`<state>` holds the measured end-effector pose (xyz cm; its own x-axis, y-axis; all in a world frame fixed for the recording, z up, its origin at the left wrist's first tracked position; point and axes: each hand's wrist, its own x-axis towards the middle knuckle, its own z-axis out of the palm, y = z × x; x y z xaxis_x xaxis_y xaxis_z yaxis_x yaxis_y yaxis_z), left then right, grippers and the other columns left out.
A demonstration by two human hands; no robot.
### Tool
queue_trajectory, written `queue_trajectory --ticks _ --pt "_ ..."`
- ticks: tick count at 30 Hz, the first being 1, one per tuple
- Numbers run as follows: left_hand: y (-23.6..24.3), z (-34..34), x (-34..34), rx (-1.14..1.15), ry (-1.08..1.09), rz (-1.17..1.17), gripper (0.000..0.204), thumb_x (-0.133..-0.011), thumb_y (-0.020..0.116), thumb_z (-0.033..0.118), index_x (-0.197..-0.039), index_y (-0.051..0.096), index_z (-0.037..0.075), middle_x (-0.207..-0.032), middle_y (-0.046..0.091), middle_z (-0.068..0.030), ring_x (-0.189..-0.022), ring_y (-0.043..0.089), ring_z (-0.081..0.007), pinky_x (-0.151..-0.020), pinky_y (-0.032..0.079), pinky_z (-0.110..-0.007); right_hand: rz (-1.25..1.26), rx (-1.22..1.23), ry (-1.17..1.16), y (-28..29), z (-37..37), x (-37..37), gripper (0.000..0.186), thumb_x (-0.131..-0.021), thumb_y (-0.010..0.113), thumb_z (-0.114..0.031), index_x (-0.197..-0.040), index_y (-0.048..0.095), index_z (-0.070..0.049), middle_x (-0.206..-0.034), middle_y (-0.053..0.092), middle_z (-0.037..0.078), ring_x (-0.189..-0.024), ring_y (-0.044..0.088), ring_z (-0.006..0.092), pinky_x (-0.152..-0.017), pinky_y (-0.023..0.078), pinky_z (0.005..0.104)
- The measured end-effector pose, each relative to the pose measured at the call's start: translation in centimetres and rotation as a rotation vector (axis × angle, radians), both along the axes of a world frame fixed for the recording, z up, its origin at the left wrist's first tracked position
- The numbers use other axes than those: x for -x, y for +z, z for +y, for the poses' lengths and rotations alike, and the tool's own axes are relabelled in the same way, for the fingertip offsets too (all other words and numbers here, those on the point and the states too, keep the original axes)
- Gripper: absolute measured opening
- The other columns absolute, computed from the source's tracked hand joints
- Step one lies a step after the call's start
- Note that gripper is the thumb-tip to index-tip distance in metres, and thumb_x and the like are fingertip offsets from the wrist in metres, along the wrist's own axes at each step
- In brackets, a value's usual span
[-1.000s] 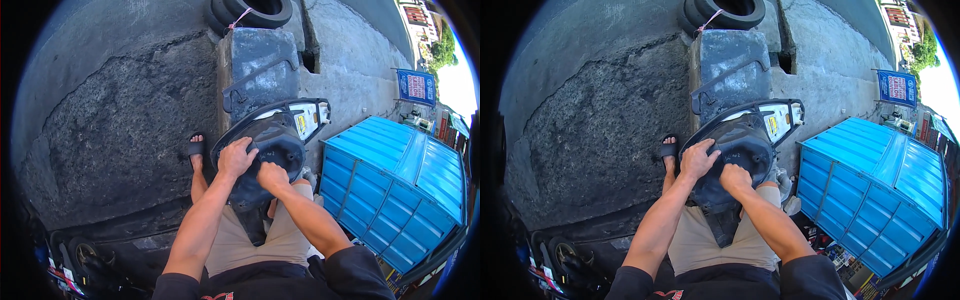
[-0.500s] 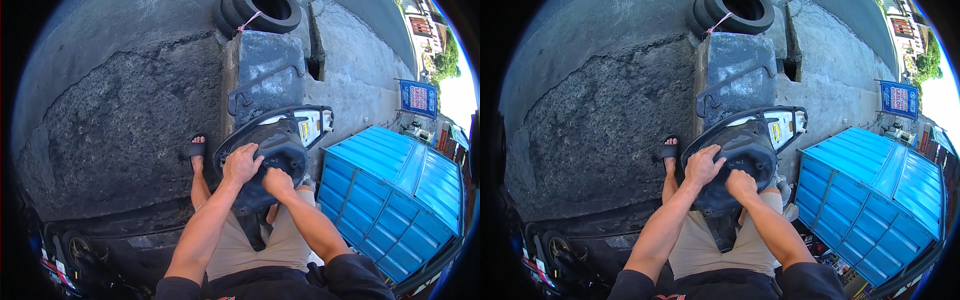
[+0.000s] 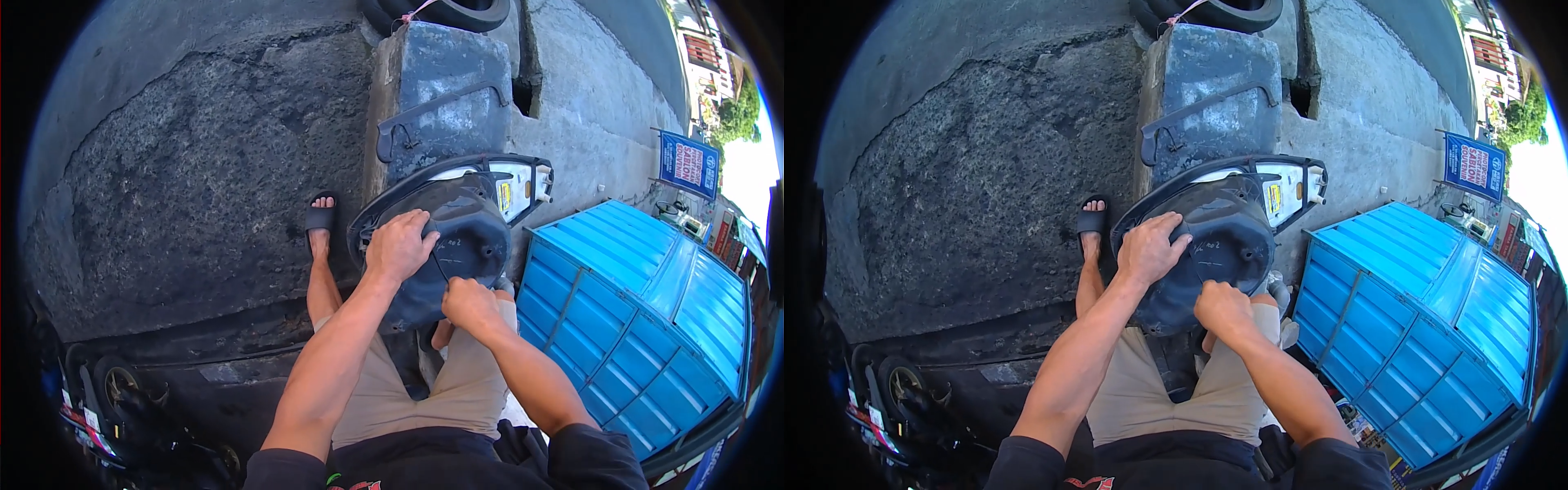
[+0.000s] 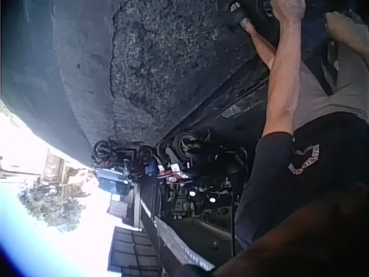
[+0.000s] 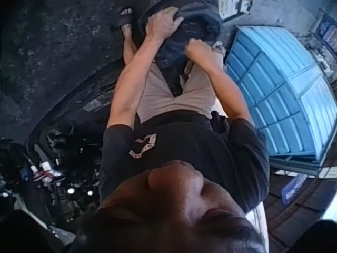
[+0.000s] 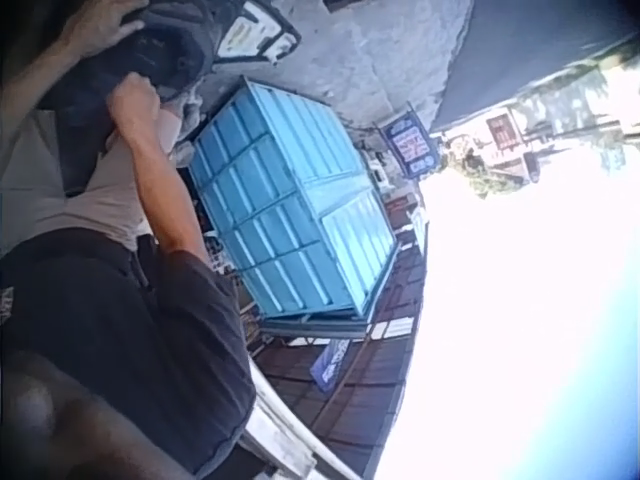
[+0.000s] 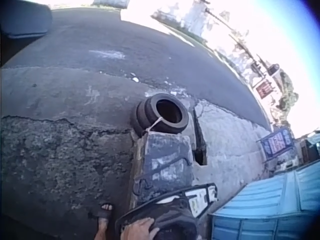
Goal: Cutting and modifying a plastic motorcycle storage compartment using a hacksaw blade and a small tool.
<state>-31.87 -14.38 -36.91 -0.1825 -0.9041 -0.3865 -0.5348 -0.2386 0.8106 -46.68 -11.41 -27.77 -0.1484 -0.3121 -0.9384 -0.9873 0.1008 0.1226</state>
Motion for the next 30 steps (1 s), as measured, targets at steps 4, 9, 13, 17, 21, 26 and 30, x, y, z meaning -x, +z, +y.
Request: queue_trajectory --ticks 4,9,13,17,21,26,30 --pt "-1.2 -0.7 -0.5 0.004 0.005 0.010 0.042 -0.088 0.075 0.031 -0.121 0.071 0.004 -0.125 0.072 -0.0130 -0.116 0.068 -0.0305 -0.098 0.056 -0.042 0.010 0.101 -0.067 -3.1 3.5 -1.5 0.033 -0.098 0.055 -0.026 -0.106 0.072 0.002 -0.101 0.071 0.033 -0.099 0.071 0.0477 -0.090 0.057 0.0543" --pt "-0.2 0.2 -0.6 -0.027 -0.015 0.023 0.042 -0.089 0.074 0.031 -0.121 0.071 0.004 -0.127 0.071 -0.0124 -0.118 0.068 -0.0294 -0.099 0.055 -0.042 0.027 0.230 -0.062 0.0 1.5 0.9 0.033 -0.104 0.047 -0.027 -0.105 0.066 0.000 -0.093 0.072 0.032 -0.091 0.071 0.0496 -0.085 0.056 0.0580" --pt "-0.4 0.6 -0.5 -0.046 -0.001 0.026 0.043 -0.087 0.076 0.032 -0.120 0.073 0.006 -0.127 0.072 -0.0120 -0.115 0.069 -0.0306 -0.098 0.056 -0.042 0.035 0.172 -0.032 0.0 2.0 -1.1 0.031 -0.104 0.047 -0.027 -0.106 0.064 0.000 -0.096 0.072 0.032 -0.094 0.071 0.0492 -0.086 0.057 0.0571" --pt "-0.6 0.6 0.9 0.031 -0.008 0.031 0.042 -0.087 0.076 0.031 -0.119 0.073 0.005 -0.126 0.072 -0.0133 -0.115 0.069 -0.0310 -0.098 0.056 -0.042 0.099 0.188 -0.028 -4.3 -0.6 2.2 0.029 -0.100 0.050 -0.022 -0.112 0.065 -0.001 -0.103 0.072 0.032 -0.103 0.071 0.0478 -0.092 0.056 0.0548" --pt "-0.9 1.1 -0.9 -0.056 0.008 0.027 0.042 -0.087 0.077 0.031 -0.120 0.072 0.005 -0.125 0.072 -0.0139 -0.116 0.069 -0.0312 -0.099 0.055 -0.042 0.081 0.082 0.044 -1.5 0.3 -2.2 0.031 -0.098 0.051 -0.019 -0.116 0.068 -0.001 -0.108 0.073 0.029 -0.105 0.072 0.0441 -0.094 0.056 0.0527" --pt "-0.7 -0.4 -0.1 -0.021 -0.029 0.034 0.042 -0.086 0.077 0.030 -0.119 0.072 0.005 -0.124 0.072 -0.0140 -0.114 0.069 -0.0315 -0.097 0.056 -0.043 0.095 0.120 -0.003 -4.5 -2.7 0.1 0.029 -0.098 0.052 -0.020 -0.115 0.066 -0.001 -0.111 0.073 0.029 -0.103 0.072 0.0454 -0.092 0.058 0.0522" --pt "-0.8 1.8 -0.7 -0.004 0.028 0.017 0.041 -0.086 0.077 0.029 -0.118 0.072 0.005 -0.124 0.072 -0.0143 -0.114 0.069 -0.0320 -0.097 0.056 -0.043 0.058 0.139 0.075 -1.7 0.1 -1.0 0.029 -0.098 0.054 -0.023 -0.108 0.070 -0.001 -0.103 0.073 0.029 -0.097 0.073 0.0453 -0.088 0.058 0.0546"
